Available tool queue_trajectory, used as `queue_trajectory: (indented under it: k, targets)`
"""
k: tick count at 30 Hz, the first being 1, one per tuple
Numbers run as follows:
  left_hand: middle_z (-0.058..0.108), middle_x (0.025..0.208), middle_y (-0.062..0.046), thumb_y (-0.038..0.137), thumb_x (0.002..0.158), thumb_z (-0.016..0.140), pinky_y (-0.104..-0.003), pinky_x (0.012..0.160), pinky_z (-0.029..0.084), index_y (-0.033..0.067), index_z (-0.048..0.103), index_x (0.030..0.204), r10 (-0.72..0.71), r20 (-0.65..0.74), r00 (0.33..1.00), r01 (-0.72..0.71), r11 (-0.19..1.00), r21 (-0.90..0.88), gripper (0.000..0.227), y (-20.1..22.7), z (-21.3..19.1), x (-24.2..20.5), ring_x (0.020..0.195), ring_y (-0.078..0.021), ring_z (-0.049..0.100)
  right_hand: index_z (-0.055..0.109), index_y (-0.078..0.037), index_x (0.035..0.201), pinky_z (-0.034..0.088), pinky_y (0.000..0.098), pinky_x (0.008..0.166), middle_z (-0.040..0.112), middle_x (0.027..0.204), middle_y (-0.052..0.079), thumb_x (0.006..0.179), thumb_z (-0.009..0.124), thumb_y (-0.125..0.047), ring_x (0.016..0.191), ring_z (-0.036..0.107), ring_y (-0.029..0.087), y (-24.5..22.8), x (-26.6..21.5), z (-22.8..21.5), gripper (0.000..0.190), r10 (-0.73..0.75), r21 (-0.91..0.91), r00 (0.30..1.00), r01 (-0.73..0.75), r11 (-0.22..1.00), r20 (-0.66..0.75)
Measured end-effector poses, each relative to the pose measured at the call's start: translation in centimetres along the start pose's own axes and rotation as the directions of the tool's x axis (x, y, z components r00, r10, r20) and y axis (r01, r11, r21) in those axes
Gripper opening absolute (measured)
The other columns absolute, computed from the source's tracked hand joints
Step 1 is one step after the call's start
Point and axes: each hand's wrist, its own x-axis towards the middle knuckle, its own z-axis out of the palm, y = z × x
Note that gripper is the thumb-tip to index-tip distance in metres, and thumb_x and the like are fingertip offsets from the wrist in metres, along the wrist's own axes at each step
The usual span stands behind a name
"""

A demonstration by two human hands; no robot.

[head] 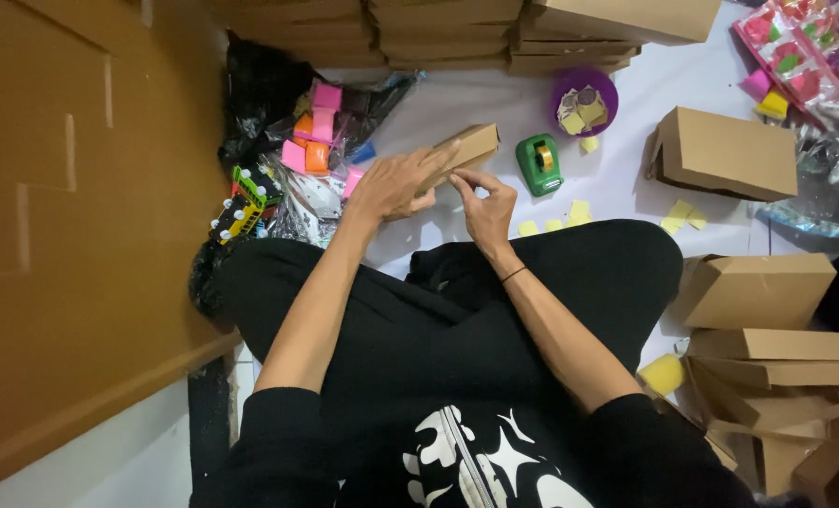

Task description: Assembling a small cardboard box, placing a toy car inside, and sealing it with a sticker.

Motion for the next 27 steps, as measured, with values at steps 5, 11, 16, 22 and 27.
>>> queue_trajectory:
  k: [5, 11, 16, 22, 27]
  targets:
    - [0.061, 0.133, -0.012, 0.039, 0.087, 0.057, -0.051, 0.079, 0.062, 0.0287, 0.044, 0.153, 0.019, -0.009, 1.000, -0.018, 1.000, 0.020, 0.068, 0.1, 0.0, 0.0, 0.096, -0.0397, 0.073, 0.073, -0.009, 0.100, 0.053, 0.0247, 0.071, 0.075, 0.076, 0.008, 0.076, 0.093, -0.009, 0.068, 0.062, 0.011, -1.0, 0.5, -0.5, 0.031, 0.197, 0.161, 0.980, -0.195, 0.968, 0.001]
    - [0.061, 0.135, -0.012, 0.041, 0.087, 0.057, -0.049, 0.081, 0.061, 0.0282, 0.046, 0.152, 0.058, 0.005, 0.998, -0.058, 0.997, 0.053, 0.067, 0.2, -0.1, -0.1, 0.100, -0.0382, 0.072, 0.050, -0.014, 0.093, 0.053, 0.0186, 0.067, 0.073, 0.078, 0.004, 0.072, 0.099, -0.015, 0.069, 0.062, 0.007, 2.2, 0.7, -0.8, 0.053, 0.352, 0.261, 0.932, -0.363, 0.894, 0.092]
    - [0.060, 0.137, -0.012, 0.042, 0.087, 0.060, -0.046, 0.083, 0.061, 0.0285, 0.048, 0.151, 0.098, -0.007, 0.995, -0.097, 0.990, 0.102, 0.067, 0.3, 0.4, -0.6, 0.103, -0.0359, 0.071, 0.048, -0.011, 0.089, 0.051, 0.0270, 0.068, 0.074, 0.076, 0.007, 0.073, 0.099, -0.019, 0.070, 0.065, 0.015, 2.3, 0.5, -1.9, 0.053, 0.224, -0.003, 0.969, -0.225, 0.974, 0.098]
    - [0.060, 0.138, -0.014, 0.040, 0.088, 0.061, -0.046, 0.085, 0.061, 0.0277, 0.045, 0.153, 0.112, -0.034, 0.993, -0.107, 0.987, 0.120, 0.068, 0.5, -0.2, -1.1, 0.107, -0.0356, 0.071, 0.050, -0.013, 0.090, 0.050, 0.0399, 0.074, 0.072, 0.069, 0.003, 0.073, 0.096, -0.021, 0.067, 0.068, 0.025, 4.0, 0.4, -4.2, 0.050, 0.122, -0.410, 0.990, -0.083, 0.908, 0.069]
    - [0.060, 0.142, -0.011, 0.040, 0.086, 0.068, -0.045, 0.100, 0.054, 0.0192, 0.045, 0.153, 0.117, -0.027, 0.993, -0.111, 0.979, 0.168, 0.074, -0.6, 1.9, -0.7, 0.123, -0.0314, 0.064, 0.051, -0.011, 0.120, 0.056, 0.0512, 0.090, 0.070, 0.116, 0.021, 0.099, 0.080, -0.035, 0.107, 0.070, 0.041, 2.4, 4.2, -7.0, 0.042, 0.182, -0.126, 0.983, -0.185, 0.975, -0.036]
